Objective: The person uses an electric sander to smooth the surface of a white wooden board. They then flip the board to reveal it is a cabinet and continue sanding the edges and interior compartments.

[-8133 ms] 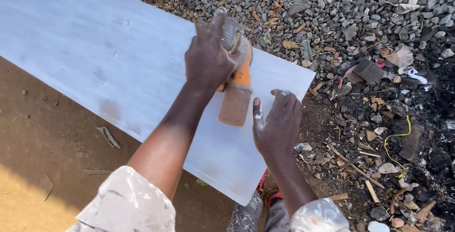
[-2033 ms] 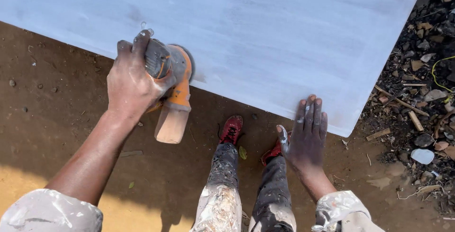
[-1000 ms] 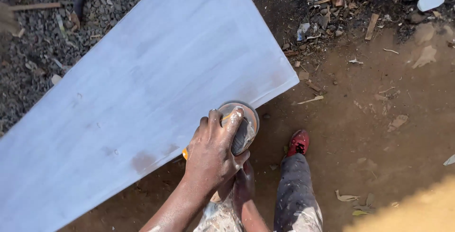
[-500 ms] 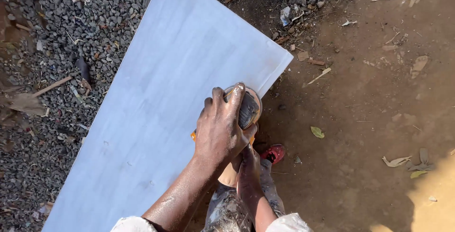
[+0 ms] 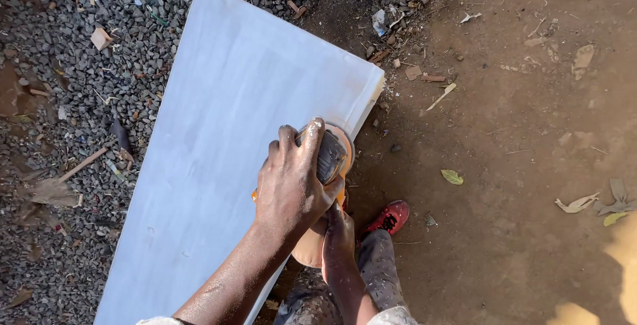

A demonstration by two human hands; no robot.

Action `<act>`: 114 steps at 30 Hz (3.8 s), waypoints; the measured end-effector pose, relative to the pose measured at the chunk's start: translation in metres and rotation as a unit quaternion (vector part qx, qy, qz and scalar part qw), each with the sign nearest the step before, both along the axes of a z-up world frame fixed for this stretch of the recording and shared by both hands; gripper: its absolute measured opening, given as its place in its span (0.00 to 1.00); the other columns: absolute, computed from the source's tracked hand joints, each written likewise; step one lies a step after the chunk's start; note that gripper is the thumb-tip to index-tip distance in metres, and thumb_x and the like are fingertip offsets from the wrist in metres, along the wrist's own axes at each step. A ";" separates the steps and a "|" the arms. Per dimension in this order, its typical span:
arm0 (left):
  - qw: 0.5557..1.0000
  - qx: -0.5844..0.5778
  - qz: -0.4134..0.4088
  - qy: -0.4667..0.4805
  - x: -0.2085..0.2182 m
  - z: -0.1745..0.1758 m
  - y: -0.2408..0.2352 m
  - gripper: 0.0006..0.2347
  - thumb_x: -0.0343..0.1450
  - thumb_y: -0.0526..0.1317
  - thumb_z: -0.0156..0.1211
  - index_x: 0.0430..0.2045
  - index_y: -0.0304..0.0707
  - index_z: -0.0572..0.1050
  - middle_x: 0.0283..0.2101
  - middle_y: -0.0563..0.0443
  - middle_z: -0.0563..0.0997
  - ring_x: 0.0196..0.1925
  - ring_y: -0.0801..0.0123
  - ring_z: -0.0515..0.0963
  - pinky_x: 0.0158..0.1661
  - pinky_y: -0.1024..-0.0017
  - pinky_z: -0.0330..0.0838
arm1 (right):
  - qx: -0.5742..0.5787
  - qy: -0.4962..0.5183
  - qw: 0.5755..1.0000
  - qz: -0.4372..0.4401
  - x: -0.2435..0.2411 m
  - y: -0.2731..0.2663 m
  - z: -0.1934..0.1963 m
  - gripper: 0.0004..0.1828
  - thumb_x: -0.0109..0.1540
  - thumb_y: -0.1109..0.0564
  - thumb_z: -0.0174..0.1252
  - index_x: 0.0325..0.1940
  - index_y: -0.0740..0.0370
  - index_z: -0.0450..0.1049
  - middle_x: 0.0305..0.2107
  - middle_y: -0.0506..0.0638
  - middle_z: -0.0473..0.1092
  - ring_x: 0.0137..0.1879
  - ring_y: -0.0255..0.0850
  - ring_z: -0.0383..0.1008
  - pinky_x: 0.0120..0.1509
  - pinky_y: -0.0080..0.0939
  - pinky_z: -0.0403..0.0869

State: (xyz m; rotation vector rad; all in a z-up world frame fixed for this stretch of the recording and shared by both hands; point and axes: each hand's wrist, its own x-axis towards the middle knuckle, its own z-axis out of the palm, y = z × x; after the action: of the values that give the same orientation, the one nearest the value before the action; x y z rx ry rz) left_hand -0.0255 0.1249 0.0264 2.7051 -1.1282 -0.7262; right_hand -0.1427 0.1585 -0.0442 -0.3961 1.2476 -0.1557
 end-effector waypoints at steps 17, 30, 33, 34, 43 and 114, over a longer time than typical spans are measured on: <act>0.998 -0.010 -0.059 -0.022 0.010 -0.002 -0.015 0.35 0.57 0.47 0.74 0.59 0.50 0.62 0.47 0.40 0.67 0.38 0.40 0.73 0.30 0.44 0.73 | 0.008 -0.023 0.998 -0.050 0.012 -0.004 -0.008 0.27 0.65 0.41 0.45 0.45 0.62 0.82 0.42 0.59 0.83 0.54 0.51 0.82 0.58 0.54 0.77; 0.995 0.001 -0.081 -0.058 0.000 -0.010 -0.017 0.40 0.54 0.50 0.77 0.61 0.48 0.62 0.47 0.40 0.67 0.38 0.41 0.74 0.30 0.45 0.73 | 0.057 0.028 0.998 -0.024 0.008 -0.013 -0.012 0.24 0.63 0.44 0.45 0.44 0.63 0.80 0.42 0.61 0.83 0.54 0.51 0.80 0.56 0.54 0.74; 0.997 -0.023 -0.052 -0.045 0.016 -0.003 -0.028 0.35 0.57 0.46 0.75 0.59 0.49 0.62 0.47 0.41 0.66 0.38 0.38 0.74 0.27 0.42 0.71 | 0.048 -0.001 0.998 -0.033 0.026 -0.034 0.002 0.21 0.64 0.44 0.50 0.47 0.58 0.82 0.45 0.54 0.82 0.55 0.45 0.80 0.58 0.48 0.74; 0.997 -0.029 -0.054 -0.048 0.013 -0.002 -0.025 0.35 0.57 0.46 0.75 0.59 0.49 0.62 0.47 0.41 0.66 0.38 0.38 0.74 0.27 0.42 0.71 | 0.042 -0.004 0.999 -0.034 0.021 -0.028 0.002 0.21 0.64 0.44 0.50 0.47 0.58 0.82 0.45 0.54 0.82 0.55 0.45 0.80 0.58 0.48 0.74; 0.996 -0.003 -0.059 -0.071 0.019 -0.003 -0.032 0.33 0.57 0.47 0.74 0.56 0.49 0.63 0.45 0.41 0.67 0.35 0.40 0.74 0.27 0.45 0.72 | -0.004 -0.062 0.996 -0.068 0.028 -0.027 -0.006 0.12 0.65 0.50 0.52 0.34 0.56 0.76 0.32 0.47 0.77 0.42 0.38 0.75 0.49 0.44 0.73; 0.996 -0.052 -0.063 -0.034 0.041 -0.010 -0.050 0.35 0.58 0.48 0.73 0.59 0.47 0.62 0.48 0.40 0.66 0.39 0.38 0.74 0.28 0.42 0.71 | 0.056 -0.046 0.997 -0.039 0.043 -0.056 -0.006 0.29 0.67 0.41 0.45 0.53 0.64 0.82 0.50 0.57 0.81 0.59 0.45 0.80 0.65 0.48 0.72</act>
State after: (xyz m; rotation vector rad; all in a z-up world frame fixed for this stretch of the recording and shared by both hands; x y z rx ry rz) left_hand 0.0153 0.0748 0.0163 2.6083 -1.3239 -0.5782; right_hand -0.0998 0.1022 -0.0507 -0.2414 1.1760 -0.1669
